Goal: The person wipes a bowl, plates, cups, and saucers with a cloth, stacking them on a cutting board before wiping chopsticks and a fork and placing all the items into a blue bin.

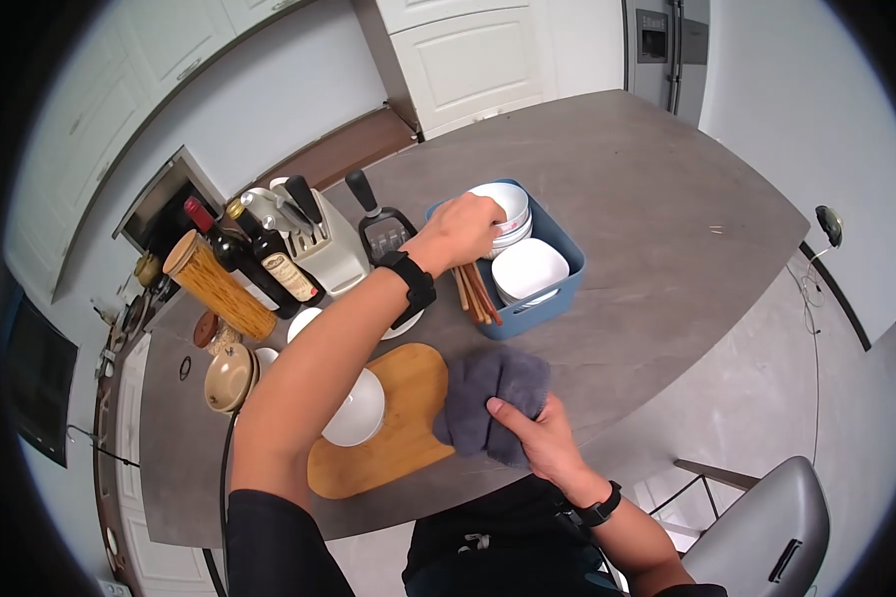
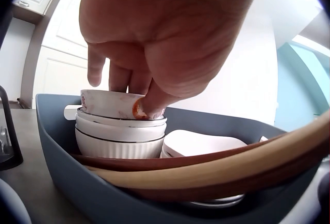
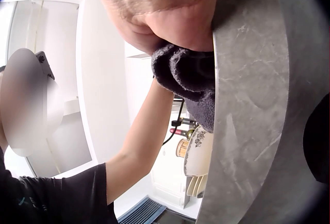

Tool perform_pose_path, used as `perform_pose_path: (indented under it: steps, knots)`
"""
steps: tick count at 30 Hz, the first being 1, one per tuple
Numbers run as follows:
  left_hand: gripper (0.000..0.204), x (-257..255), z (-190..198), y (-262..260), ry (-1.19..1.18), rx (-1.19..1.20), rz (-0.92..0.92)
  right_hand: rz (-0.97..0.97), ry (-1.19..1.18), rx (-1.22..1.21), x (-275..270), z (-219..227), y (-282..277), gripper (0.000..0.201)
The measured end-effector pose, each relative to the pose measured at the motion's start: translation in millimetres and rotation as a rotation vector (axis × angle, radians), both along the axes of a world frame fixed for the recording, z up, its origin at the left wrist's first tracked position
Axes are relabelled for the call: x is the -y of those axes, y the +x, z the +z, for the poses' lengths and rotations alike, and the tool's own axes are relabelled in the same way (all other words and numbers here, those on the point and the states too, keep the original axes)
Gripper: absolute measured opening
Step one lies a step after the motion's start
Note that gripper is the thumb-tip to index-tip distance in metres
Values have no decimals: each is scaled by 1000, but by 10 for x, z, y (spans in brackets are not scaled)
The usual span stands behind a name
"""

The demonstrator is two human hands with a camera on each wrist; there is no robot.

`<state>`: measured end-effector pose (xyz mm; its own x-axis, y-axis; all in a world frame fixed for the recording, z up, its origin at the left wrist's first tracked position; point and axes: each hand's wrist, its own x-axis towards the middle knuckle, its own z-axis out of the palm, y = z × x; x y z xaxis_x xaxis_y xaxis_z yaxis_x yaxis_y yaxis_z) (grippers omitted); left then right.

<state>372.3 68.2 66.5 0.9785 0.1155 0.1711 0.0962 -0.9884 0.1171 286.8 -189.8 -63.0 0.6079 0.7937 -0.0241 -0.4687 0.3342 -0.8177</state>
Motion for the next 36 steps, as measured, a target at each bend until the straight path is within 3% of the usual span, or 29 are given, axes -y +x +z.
perform_pose_path:
  steps: [4, 6, 11, 13, 14, 15, 17, 19, 20, 21, 23, 25, 26, 27, 29, 33, 34, 36]
  knots:
    - [21, -6, 175, -228, -22, 174, 70, 15, -3, -14, -28, 7, -14, 17]
    - [20, 19, 311, -509, -272, 366, 138, 38, 11, -28, -22, -12, -13, 19]
    - [24, 140, 374, -1759, -1007, 494, 95, 31, 17, -24, 6, 12, -65, 26]
    - [27, 350, 338, -2316, -1180, 485, 168, 8, 18, 76, 45, 136, -171, 38]
    - [28, 569, 352, -2550, -1265, 498, 169, -91, 66, 120, 30, 229, -324, 32]
    - [31, 618, 223, -2785, -1265, 463, 180, -55, 58, 116, 52, 331, -458, 32]
    - [34, 934, 109, -3087, -1284, 488, 214, -6, 26, 680, 72, 559, -668, 47]
    - [40, 1215, 8, -3287, -1350, 489, 254, -12, 180, 1086, -158, 818, -916, 67]
    - [41, 1329, -22, -3447, -1020, 474, 299, 5, 184, 1087, -214, 915, -1004, 67]
    - [41, 1358, -69, -3589, -1021, 484, 311, -27, 128, 1379, -260, 1002, -1083, 73]
    - [41, 1359, -147, -3823, -873, 280, 312, -55, 83, 1677, -372, 1070, -1153, 79]
    - [36, 1436, -110, -3869, -1007, 316, 283, 61, 140, 1418, -493, 1006, -1129, 77]
    - [33, 1428, -184, -3913, -1098, 348, 281, 60, 159, 1325, -544, 956, -1125, 62]
    - [29, 1427, -230, -3953, -1189, 377, 274, 64, 158, 1328, -558, 969, -1129, 62]
    - [28, 1458, -225, -3997, -1234, 390, 272, 333, 41, 676, -577, 1017, -1120, 44]
    - [26, 1487, -279, -4074, -1315, 487, 193, 587, -35, -56, -651, 960, -998, 51]
    - [26, 1492, -307, -4095, -1318, 485, 184, 579, -36, -53, -635, 962, -1000, 51]
    - [26, 1489, -404, -4125, -1284, 594, 122, 622, -57, -267, -594, 943, -1015, 52]
